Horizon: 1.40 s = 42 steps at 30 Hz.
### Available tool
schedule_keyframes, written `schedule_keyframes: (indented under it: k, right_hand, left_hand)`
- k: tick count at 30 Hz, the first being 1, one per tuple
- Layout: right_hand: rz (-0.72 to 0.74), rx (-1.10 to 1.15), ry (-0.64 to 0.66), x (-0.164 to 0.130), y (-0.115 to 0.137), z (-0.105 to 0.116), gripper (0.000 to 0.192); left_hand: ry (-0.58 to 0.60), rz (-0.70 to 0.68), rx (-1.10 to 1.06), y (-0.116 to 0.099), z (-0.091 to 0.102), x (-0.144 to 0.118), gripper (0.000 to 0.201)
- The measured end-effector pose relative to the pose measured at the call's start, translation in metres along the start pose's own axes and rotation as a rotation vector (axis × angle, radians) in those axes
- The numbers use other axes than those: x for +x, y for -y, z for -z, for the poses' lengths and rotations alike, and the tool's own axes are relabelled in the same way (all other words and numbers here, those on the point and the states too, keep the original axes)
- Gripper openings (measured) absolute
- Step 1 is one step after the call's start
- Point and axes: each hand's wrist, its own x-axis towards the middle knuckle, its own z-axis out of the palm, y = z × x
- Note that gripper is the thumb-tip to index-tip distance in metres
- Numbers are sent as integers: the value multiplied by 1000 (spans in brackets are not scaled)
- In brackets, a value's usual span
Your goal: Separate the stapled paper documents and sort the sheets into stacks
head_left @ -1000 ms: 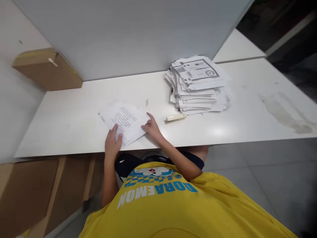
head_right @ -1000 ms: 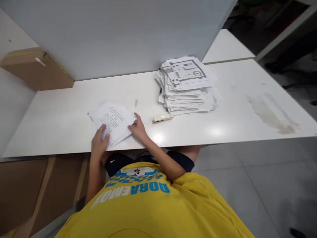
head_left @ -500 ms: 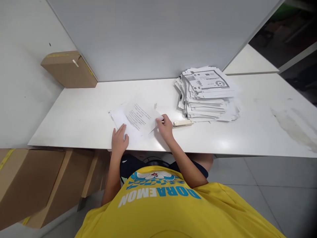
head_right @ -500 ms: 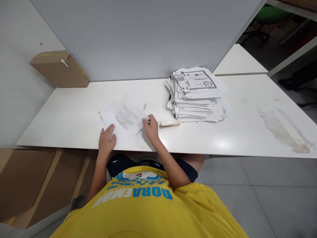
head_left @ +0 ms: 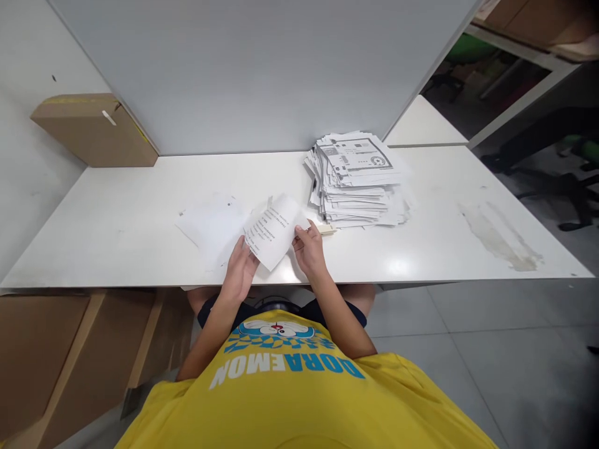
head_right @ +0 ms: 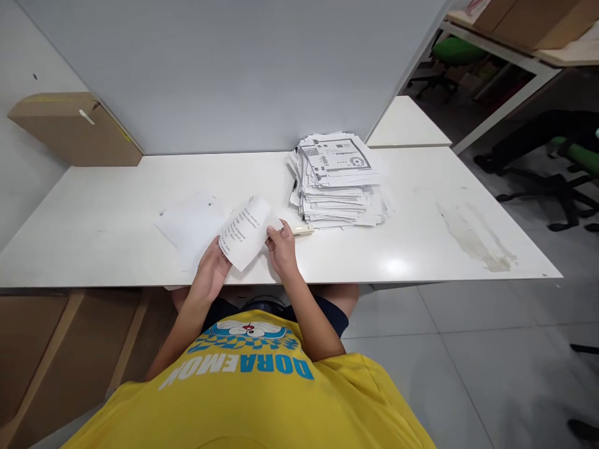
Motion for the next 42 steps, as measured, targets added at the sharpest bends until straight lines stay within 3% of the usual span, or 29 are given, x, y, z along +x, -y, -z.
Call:
schedule_keyframes:
  k: [3,6,9,12,14,18,20,23,28,31,36,38,42]
  right_hand:
    - [-13,-57,4,-5,3,10,37]
    - [-56,-111,19,-9,6,19,36]
    - [-98,-176,115,-9,8,24,32]
    - [-96,-297,260,-2,6,19,31]
    - [-46,-509,340,7,1,6,32]
    - [178,-1191,401,24,-18,-40,41]
    - [243,-1436,409,29,-29,-64,43]
    - [257,-1610,406,32,-42,-88,34]
    - [204,-1526,359,34,-43,-86,9]
    - [234,-1287,299,36,-34,-76,12]
    - [582,-829,114,30,-6,-69,5]
    - [788,-782,193,22,4,-68,7]
    - [1060,-972,622,-2,-2,-73,16]
  left_hand:
    - [-35,-62,-80,-1,-12,10,46]
    - [-132,-159,-29,-3,-7,22,50]
    - [-263,-218,-3,-6,15,29,49]
    - [-444,-299,-19,-13,51,27,45]
    - [-514,-324,-60,-18,77,19,40]
    - [-622,-411,-213,-31,119,-4,35]
    - [-671,-457,-238,-36,131,-14,36]
    - [-701,-478,-214,-40,137,-22,35]
    - [-731,-456,-225,-42,135,-20,35]
    - [-743,-439,-202,-43,133,-15,33]
    - [-721,-407,-173,-39,126,-6,32]
    - [-685,-385,-168,-35,118,0,33]
    - [-605,-259,-232,-28,93,10,37]
